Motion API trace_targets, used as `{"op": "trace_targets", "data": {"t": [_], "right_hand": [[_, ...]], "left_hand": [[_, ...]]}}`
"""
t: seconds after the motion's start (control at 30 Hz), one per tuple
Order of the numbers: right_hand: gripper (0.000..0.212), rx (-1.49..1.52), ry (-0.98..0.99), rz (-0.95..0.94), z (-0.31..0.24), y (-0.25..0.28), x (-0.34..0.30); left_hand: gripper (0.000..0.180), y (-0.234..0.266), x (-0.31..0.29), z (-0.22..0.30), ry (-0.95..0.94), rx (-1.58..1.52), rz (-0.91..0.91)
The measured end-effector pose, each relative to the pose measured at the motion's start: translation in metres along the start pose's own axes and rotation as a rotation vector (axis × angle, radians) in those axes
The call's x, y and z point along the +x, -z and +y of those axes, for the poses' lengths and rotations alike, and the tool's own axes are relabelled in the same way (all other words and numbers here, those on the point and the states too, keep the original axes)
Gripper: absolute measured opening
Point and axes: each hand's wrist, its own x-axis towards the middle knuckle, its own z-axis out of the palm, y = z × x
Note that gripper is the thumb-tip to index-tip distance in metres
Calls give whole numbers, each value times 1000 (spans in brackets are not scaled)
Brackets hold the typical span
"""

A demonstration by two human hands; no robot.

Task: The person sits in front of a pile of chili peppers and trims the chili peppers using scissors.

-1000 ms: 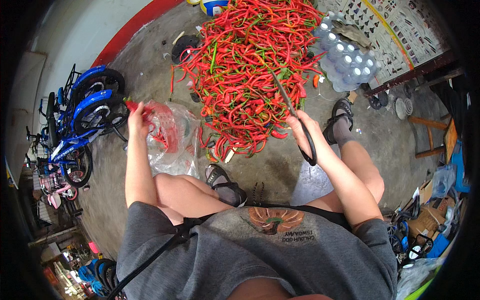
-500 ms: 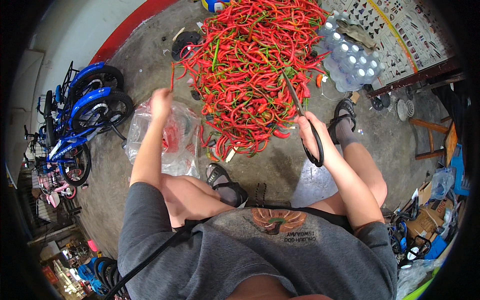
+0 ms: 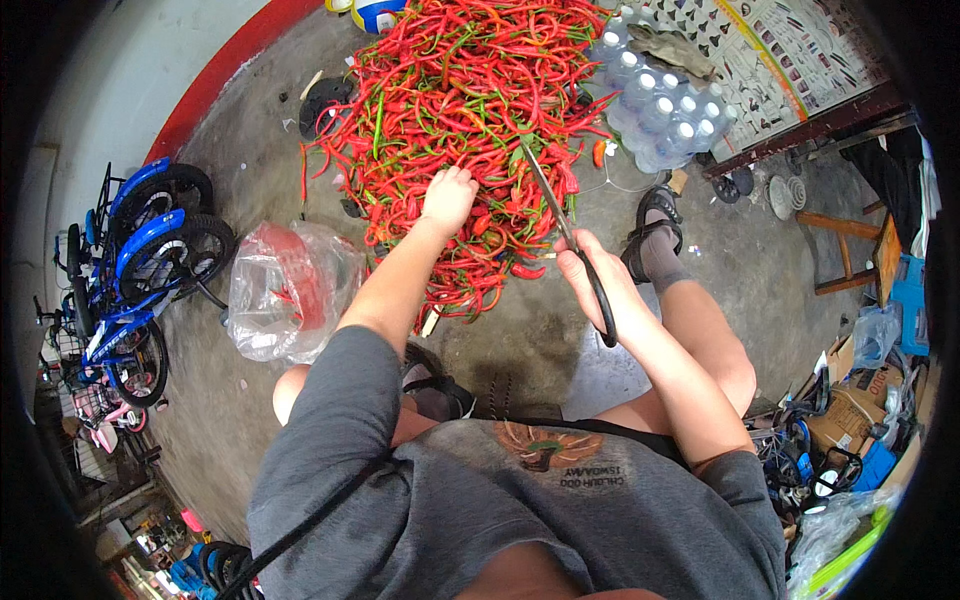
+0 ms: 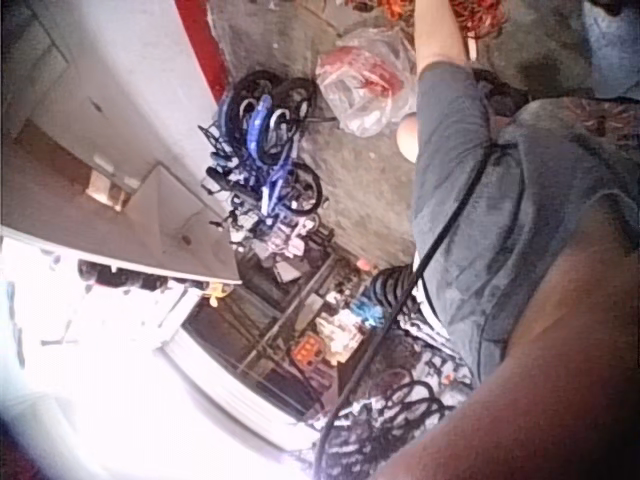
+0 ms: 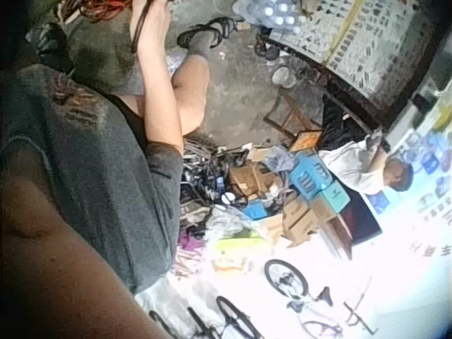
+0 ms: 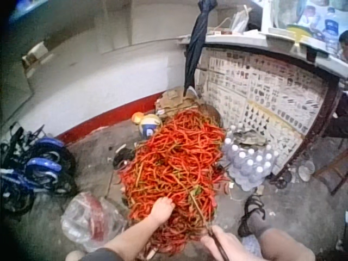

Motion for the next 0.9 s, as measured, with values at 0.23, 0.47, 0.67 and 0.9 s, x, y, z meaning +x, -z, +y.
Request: {"op": "trace_targets", "data": {"t": [0.23, 0.47, 0.67, 0.9], "right_hand": [[54, -147, -21, -67, 13, -7, -1], [55, -191, -44, -123, 7, -14, 4], [57, -318, -49, -104, 2, -11, 1], [57, -305, -91, -187, 11, 2, -1]], "left_hand": [[21, 79, -24, 10, 307, -404, 362], [14, 120, -48, 43, 470, -1008, 198], [17, 128, -58, 54, 405, -929, 188], [14, 101, -46, 49, 326, -1001, 257]]}}
